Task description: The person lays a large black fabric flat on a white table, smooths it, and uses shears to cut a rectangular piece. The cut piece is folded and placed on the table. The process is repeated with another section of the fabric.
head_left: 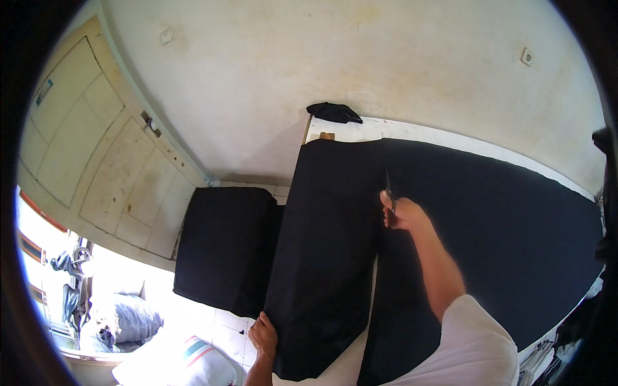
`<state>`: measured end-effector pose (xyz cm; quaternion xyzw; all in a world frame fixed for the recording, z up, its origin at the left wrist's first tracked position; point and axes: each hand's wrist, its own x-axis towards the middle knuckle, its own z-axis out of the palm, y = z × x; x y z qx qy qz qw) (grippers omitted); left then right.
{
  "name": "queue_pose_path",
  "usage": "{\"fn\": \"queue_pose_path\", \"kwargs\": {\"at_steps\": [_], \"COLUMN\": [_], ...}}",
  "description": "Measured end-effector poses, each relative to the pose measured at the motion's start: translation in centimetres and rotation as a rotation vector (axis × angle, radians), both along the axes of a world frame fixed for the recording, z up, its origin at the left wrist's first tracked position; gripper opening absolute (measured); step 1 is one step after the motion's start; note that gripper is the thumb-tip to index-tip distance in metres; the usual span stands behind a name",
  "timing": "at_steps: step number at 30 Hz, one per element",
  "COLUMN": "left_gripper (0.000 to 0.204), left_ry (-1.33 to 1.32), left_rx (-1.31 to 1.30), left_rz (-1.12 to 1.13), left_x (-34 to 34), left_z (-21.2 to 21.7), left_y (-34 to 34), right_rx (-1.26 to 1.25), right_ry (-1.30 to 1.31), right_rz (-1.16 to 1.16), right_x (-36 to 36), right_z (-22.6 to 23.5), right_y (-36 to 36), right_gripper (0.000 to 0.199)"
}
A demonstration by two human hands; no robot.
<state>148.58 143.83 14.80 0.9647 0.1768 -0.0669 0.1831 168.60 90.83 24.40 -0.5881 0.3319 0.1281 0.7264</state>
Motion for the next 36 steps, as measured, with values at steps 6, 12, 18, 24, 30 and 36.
{"fn": "queue_pose_path", "kwargs": {"at_steps": [6,12,18,24,30,36], "left_gripper": [0.062,0.064,0.068,0.068,0.061,0.060], "left_ry": [-0.007,-0.006,-0.055,-0.049,-0.027,-0.024], "left_rx": [0.014,0.008,0.012,-0.002,0.038,0.018], "left_rz": [0.025,0.032,0.026,0.028,0.015,0.020], "left_x": [0.2,0.1,0.0,0.0,0.2,-0.5], "left_z": [0.1,-0.5,-0.8,-1.0,-0.4,-1.2], "left_y": [-0.3,-0.2,0.1,0.1,0.1,0.6], "right_rx": [-0.052,0.046,-0.093,-0.012,-0.064,-0.335], "right_ry": [-0.022,-0.039,-0.003,-0.068,0.065,-0.215], "right_rz": [0.003,-0.005,0.000,-0.043,-0.012,-0.003], "right_x": [3.3,6.3,9.2,11.7,14.4,12.4], "right_z": [-0.5,-0.9,-0.9,-0.7,-0.5,2.0], "right_y": [-1.7,-3.5,-4.7,-5.8,-7.4,-6.0], "right_gripper": [0.073,0.068,0.071,0.066,0.057,0.058]}}
